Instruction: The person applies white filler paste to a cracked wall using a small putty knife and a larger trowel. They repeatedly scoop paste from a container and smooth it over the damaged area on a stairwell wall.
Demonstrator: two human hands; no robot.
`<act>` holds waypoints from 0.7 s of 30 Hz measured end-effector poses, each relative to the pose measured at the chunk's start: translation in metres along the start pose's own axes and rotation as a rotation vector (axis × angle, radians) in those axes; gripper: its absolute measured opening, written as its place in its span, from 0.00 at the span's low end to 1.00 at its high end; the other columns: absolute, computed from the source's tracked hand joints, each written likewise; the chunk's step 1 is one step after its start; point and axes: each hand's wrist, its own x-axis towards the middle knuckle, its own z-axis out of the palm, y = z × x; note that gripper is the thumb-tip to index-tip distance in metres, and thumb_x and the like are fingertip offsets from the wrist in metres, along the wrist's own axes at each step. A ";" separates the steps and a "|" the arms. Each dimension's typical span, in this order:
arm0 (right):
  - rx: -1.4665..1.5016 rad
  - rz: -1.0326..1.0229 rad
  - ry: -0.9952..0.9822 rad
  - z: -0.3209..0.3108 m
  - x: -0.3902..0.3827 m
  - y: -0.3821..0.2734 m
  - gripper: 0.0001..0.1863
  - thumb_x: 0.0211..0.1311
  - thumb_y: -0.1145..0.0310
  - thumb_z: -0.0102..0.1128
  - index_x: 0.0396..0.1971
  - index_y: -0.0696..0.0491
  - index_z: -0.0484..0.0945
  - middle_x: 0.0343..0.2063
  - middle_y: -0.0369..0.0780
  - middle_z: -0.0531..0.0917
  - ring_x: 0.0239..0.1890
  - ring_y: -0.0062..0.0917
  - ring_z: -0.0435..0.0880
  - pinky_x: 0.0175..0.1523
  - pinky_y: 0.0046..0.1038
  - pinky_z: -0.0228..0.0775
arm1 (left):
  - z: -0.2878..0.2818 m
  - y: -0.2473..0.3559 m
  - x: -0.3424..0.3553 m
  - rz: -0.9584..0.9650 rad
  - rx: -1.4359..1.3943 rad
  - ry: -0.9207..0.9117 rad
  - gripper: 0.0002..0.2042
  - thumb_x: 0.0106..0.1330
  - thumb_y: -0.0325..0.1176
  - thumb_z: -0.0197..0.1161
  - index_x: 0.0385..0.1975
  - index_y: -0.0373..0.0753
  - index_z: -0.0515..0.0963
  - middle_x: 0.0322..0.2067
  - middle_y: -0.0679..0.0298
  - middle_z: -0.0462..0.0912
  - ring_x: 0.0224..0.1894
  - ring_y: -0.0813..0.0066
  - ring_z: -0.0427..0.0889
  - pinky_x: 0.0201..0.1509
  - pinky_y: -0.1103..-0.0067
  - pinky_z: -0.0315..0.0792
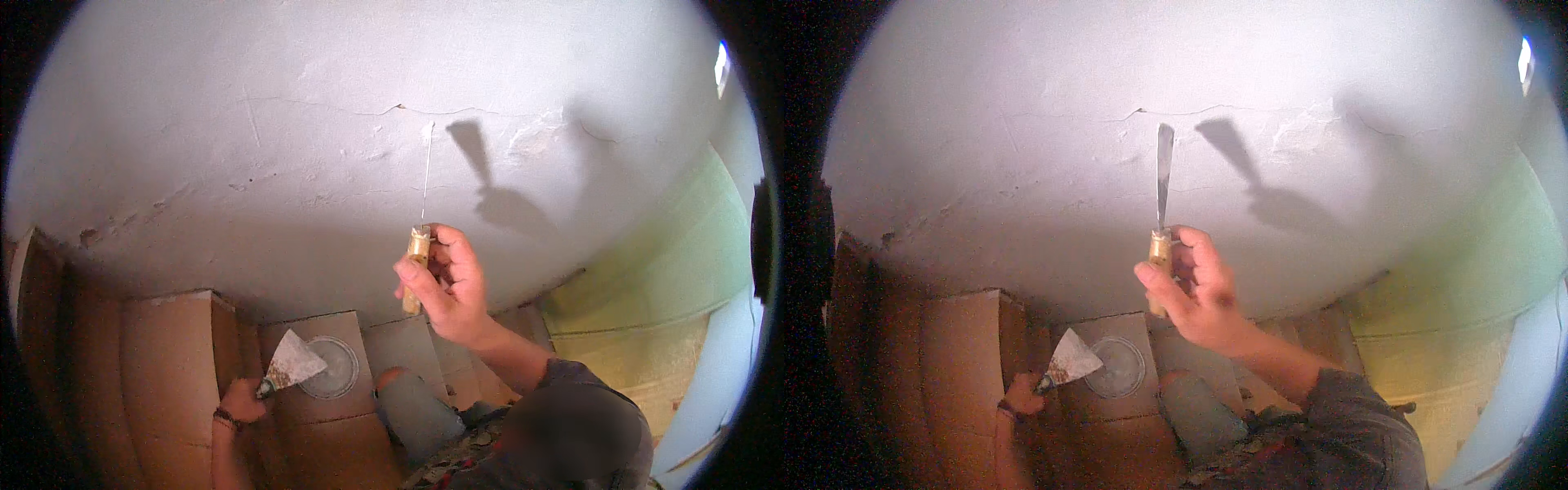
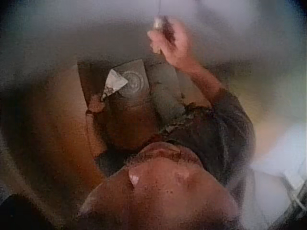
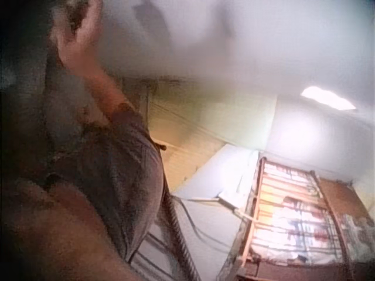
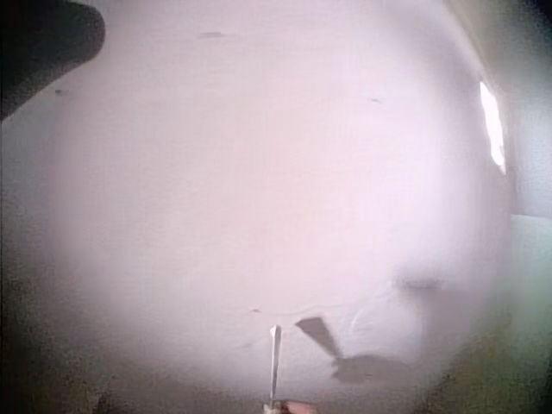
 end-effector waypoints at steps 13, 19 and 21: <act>-0.584 -0.336 0.482 0.052 0.009 0.062 0.20 0.54 0.70 0.68 0.44 0.59 0.70 0.23 0.38 0.78 0.21 0.14 0.73 0.25 0.20 0.68 | 0.012 0.008 -0.011 0.056 -0.106 -0.067 0.13 0.47 0.38 0.65 0.27 0.35 0.79 0.25 0.48 0.81 0.33 0.48 0.81 0.39 0.63 0.75; -0.674 -0.392 0.508 0.053 0.011 0.076 0.16 0.55 0.76 0.65 0.41 0.61 0.71 0.21 0.32 0.74 0.21 0.07 0.68 0.22 0.14 0.61 | 0.000 0.021 -0.008 0.037 -0.142 -0.111 0.11 0.48 0.35 0.65 0.27 0.35 0.78 0.24 0.48 0.80 0.31 0.48 0.81 0.35 0.65 0.75; -0.683 -0.353 0.474 0.053 -0.001 0.072 0.14 0.55 0.76 0.65 0.39 0.61 0.71 0.21 0.32 0.75 0.21 0.07 0.68 0.22 0.14 0.61 | 0.003 0.017 -0.009 0.054 -0.167 -0.082 0.11 0.48 0.34 0.65 0.27 0.35 0.78 0.24 0.48 0.80 0.31 0.48 0.81 0.35 0.65 0.75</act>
